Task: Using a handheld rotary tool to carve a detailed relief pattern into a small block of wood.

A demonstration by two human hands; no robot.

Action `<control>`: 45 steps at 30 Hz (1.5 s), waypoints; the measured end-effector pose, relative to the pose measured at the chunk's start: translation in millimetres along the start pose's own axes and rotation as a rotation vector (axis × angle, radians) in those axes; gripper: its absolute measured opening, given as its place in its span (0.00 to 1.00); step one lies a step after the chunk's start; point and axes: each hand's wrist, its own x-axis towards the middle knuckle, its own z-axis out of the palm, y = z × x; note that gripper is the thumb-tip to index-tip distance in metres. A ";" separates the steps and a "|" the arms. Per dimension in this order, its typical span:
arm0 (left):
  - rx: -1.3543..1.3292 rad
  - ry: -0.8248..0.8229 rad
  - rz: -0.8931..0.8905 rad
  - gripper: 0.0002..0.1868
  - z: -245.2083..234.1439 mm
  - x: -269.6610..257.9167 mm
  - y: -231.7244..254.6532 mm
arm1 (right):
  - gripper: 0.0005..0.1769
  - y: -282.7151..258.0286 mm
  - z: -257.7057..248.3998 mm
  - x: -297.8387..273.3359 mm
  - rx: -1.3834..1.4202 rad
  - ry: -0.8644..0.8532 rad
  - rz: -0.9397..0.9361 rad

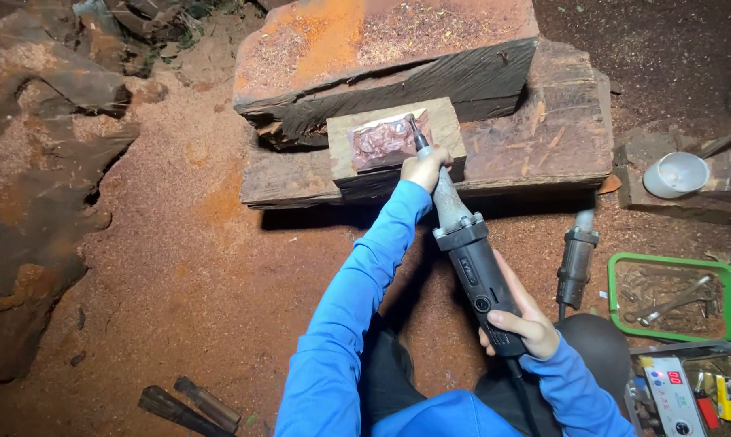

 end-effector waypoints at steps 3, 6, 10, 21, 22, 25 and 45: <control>0.102 0.020 0.014 0.18 0.2 -9.1 4.2 | 0.59 11.0 -8.6 0.1 0.005 -0.012 -0.010; 0.120 0.037 0.079 0.16 -0.3 -13.8 -2.5 | 0.59 19.3 -8.4 -3.0 0.035 -0.014 -0.019; 0.106 0.066 0.095 0.19 0.0 -5.9 -18.2 | 0.59 28.7 -8.1 -0.3 0.053 -0.025 -0.056; 0.178 0.068 0.179 0.18 -5.2 -14.2 -24.1 | 0.60 47.4 -19.1 -0.1 0.015 -0.038 -0.076; 0.175 0.071 0.177 0.18 -6.0 -13.4 -26.1 | 0.60 48.0 -19.9 0.3 0.013 -0.040 -0.072; 0.163 0.062 0.196 0.18 -7.7 -12.3 -30.8 | 0.61 53.1 -22.6 0.8 -0.060 -0.007 -0.069; 0.108 0.022 0.213 0.18 -11.8 -3.0 -41.2 | 0.61 66.5 -24.6 6.3 -0.128 0.024 -0.084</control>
